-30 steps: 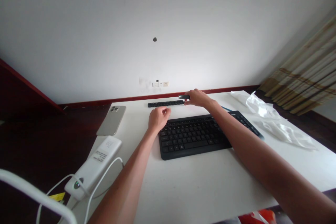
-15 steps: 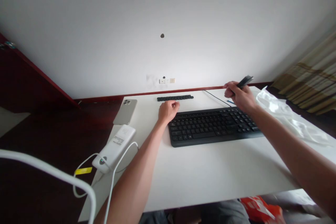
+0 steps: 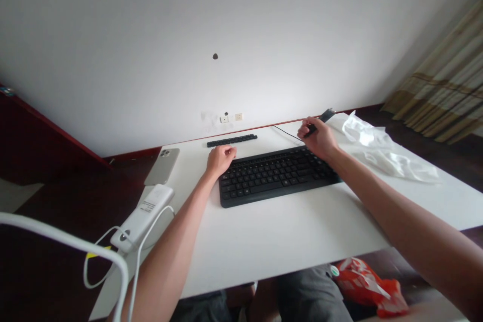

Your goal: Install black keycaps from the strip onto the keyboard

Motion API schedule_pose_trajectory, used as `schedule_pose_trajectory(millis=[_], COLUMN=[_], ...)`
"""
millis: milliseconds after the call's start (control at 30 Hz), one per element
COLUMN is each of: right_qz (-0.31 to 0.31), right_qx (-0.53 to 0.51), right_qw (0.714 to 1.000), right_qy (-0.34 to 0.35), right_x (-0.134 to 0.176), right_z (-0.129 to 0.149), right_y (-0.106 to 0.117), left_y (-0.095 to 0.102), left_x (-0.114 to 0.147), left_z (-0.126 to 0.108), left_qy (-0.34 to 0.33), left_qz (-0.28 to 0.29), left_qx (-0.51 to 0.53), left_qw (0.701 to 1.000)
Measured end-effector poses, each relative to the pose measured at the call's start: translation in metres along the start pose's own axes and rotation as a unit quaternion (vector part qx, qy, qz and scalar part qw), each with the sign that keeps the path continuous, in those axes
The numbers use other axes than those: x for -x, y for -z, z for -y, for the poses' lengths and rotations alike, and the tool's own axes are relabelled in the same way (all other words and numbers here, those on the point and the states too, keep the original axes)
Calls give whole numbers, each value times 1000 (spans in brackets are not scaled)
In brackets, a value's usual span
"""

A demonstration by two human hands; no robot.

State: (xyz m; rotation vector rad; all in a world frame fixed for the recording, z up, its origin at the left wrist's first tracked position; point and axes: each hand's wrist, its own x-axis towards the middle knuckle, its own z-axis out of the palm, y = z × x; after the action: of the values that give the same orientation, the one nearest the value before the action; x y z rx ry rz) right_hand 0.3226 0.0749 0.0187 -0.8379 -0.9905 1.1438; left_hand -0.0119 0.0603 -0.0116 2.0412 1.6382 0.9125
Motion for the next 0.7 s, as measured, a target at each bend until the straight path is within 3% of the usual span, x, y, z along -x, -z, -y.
schedule_pose_trajectory(millis=[133,233,467,700], right_qz=[21,28,-17,27], right_qx=[-98,-94,-73,-94], right_qw=[994,994,997,995], right_qy=[-47,-47,-15,-37], right_x=[3,3,0,2], right_z=[-9,-14,-16,-12], right_y=[-3,-3,2,3], left_y=[3,1,-25,-30], left_x=[5,15,43,49], left_z=[-13,-34,-79,-88], left_qy=[-36,-101,-233,-248], left_qz=[-24,-41,57,106], left_qx=[-75,-127,-132,-121], left_qw=[996,986,962,955])
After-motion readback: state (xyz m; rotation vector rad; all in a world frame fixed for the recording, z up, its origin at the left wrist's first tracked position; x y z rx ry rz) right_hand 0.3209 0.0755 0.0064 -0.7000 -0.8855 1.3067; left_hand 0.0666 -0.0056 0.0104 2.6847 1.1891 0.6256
